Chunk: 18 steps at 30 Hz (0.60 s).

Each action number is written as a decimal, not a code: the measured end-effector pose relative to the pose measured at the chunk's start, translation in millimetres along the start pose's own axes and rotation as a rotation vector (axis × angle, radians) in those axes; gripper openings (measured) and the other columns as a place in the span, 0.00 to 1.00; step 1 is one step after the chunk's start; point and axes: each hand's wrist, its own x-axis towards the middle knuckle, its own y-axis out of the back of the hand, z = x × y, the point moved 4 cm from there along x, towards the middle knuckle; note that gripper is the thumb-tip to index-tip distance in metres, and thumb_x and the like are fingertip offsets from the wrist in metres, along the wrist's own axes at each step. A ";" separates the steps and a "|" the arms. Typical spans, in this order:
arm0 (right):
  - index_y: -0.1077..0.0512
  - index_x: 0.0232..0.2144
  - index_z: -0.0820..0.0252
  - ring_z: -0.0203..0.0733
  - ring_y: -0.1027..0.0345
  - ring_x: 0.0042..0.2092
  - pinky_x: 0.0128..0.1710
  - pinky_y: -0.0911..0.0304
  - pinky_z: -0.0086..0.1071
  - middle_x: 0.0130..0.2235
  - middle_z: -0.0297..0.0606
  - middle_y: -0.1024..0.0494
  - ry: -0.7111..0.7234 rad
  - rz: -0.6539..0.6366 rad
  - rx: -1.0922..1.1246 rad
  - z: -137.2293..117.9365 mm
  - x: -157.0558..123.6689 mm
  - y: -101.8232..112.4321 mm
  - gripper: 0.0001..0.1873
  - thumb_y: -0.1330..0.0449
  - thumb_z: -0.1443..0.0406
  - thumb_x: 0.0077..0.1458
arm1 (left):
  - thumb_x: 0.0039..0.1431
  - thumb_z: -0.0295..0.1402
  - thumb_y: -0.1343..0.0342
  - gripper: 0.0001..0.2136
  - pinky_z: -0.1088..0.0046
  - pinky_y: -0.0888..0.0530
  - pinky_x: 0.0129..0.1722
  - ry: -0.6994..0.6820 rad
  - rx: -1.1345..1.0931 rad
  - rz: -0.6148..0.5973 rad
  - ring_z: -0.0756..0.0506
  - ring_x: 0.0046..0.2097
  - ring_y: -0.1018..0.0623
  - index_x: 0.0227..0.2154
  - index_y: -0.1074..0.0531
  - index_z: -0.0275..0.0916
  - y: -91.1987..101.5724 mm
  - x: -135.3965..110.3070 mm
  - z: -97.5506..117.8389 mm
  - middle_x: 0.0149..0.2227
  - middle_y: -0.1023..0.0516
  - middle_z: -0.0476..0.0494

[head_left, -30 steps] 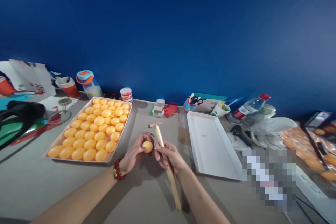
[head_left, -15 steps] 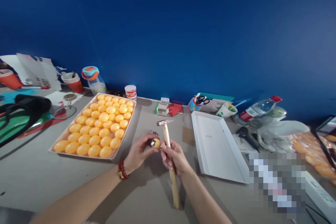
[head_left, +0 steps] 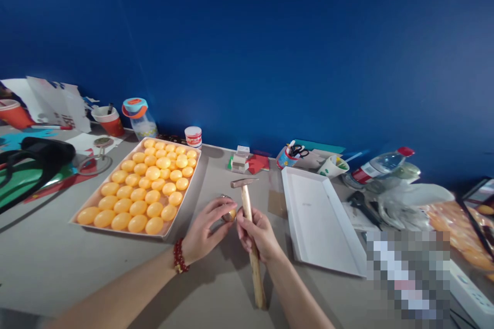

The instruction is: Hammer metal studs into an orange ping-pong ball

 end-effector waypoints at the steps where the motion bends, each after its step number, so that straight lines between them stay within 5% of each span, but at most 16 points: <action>1: 0.35 0.29 0.60 0.25 0.50 0.11 0.08 0.49 0.19 0.17 0.27 0.30 0.003 0.001 0.004 0.1 0.1 0.0 0.14 0.36 0.57 0.52 | 0.62 0.27 0.50 0.19 0.61 0.32 0.56 -0.005 -0.003 -0.011 0.41 0.57 0.32 0.56 0.35 0.46 -0.3 -0.1 0.4 0.55 0.32 0.38; 18: 0.34 0.32 0.60 0.24 0.50 0.11 0.08 0.49 0.18 0.18 0.28 0.28 -0.011 0.006 -0.005 5.7 1.1 2.8 0.15 0.35 0.57 0.52 | 0.61 0.31 0.47 0.16 0.64 0.29 0.53 0.056 0.078 0.019 0.42 0.54 0.28 0.52 0.34 0.42 3.1 0.4 0.8 0.52 0.27 0.40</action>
